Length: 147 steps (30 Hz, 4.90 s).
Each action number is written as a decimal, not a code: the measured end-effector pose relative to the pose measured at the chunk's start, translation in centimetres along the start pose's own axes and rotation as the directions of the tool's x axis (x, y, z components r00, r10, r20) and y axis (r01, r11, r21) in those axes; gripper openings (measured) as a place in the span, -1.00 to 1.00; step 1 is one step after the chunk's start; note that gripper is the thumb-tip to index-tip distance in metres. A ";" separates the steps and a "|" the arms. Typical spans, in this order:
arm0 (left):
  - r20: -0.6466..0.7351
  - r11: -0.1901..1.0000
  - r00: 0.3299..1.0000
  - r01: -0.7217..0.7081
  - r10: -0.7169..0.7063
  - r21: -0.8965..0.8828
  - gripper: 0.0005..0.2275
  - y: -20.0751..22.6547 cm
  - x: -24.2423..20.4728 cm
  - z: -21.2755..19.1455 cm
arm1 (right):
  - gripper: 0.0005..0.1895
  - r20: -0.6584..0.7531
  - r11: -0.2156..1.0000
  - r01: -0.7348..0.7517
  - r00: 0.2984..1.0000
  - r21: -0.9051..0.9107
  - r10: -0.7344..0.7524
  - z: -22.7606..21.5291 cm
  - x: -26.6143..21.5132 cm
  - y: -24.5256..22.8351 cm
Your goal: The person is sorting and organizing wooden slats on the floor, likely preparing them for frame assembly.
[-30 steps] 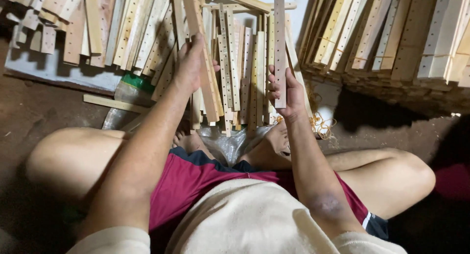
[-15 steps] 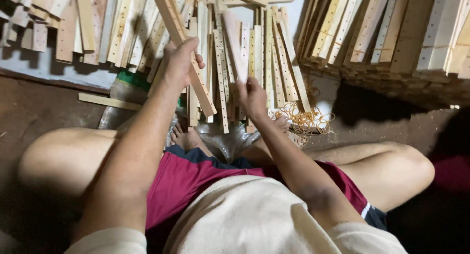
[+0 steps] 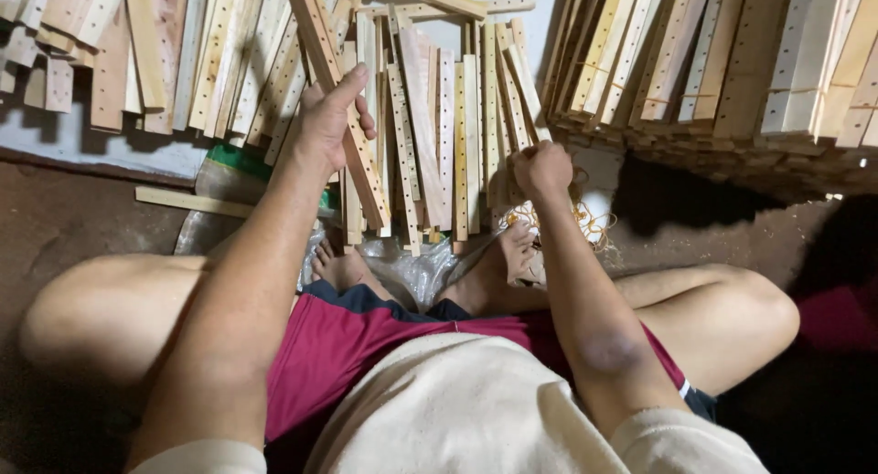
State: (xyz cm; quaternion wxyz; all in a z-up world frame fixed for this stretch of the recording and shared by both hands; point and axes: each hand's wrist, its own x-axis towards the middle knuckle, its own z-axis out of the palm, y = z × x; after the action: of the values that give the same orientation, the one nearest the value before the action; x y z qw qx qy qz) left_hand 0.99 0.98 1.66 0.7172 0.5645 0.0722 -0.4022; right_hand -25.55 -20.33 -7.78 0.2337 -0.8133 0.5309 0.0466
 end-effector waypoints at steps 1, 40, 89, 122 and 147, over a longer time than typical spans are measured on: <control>0.000 1.000 1.000 -0.006 0.006 -0.001 -0.40 0.3 0.1 0.4 | -0.72 -0.003 1.000 0.005 1.000 0.002 -0.005 -1.3 -0.2 -0.7; -0.049 0.979 0.978 -0.204 0.203 -0.014 -0.72 3.1 -0.5 -0.6 | -0.80 -0.158 0.993 0.013 0.987 0.114 0.006 2.4 -1.2 -0.2; -0.172 0.961 0.949 -0.274 0.265 -0.032 -0.61 16.3 4.3 2.7 | -0.52 -0.075 0.845 0.417 0.906 0.334 -0.418 2.3 18.4 -27.5; -0.206 0.980 0.964 -0.187 0.171 -0.062 -0.71 13.7 6.8 1.4 | -0.63 -0.030 0.737 -0.152 0.973 0.659 0.228 7.8 30.0 -33.2; -0.201 0.977 0.973 -0.145 0.113 -0.154 -0.70 14.4 6.7 0.5 | -0.68 0.077 0.924 -0.155 0.988 0.349 0.136 3.1 1.6 -11.4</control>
State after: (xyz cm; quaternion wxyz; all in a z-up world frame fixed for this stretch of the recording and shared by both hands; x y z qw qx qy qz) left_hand 14.75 -2.19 8.87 0.7766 0.5416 0.1373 -0.2912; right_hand -14.25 -16.67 -7.28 0.3857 -0.7147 0.5834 -0.0119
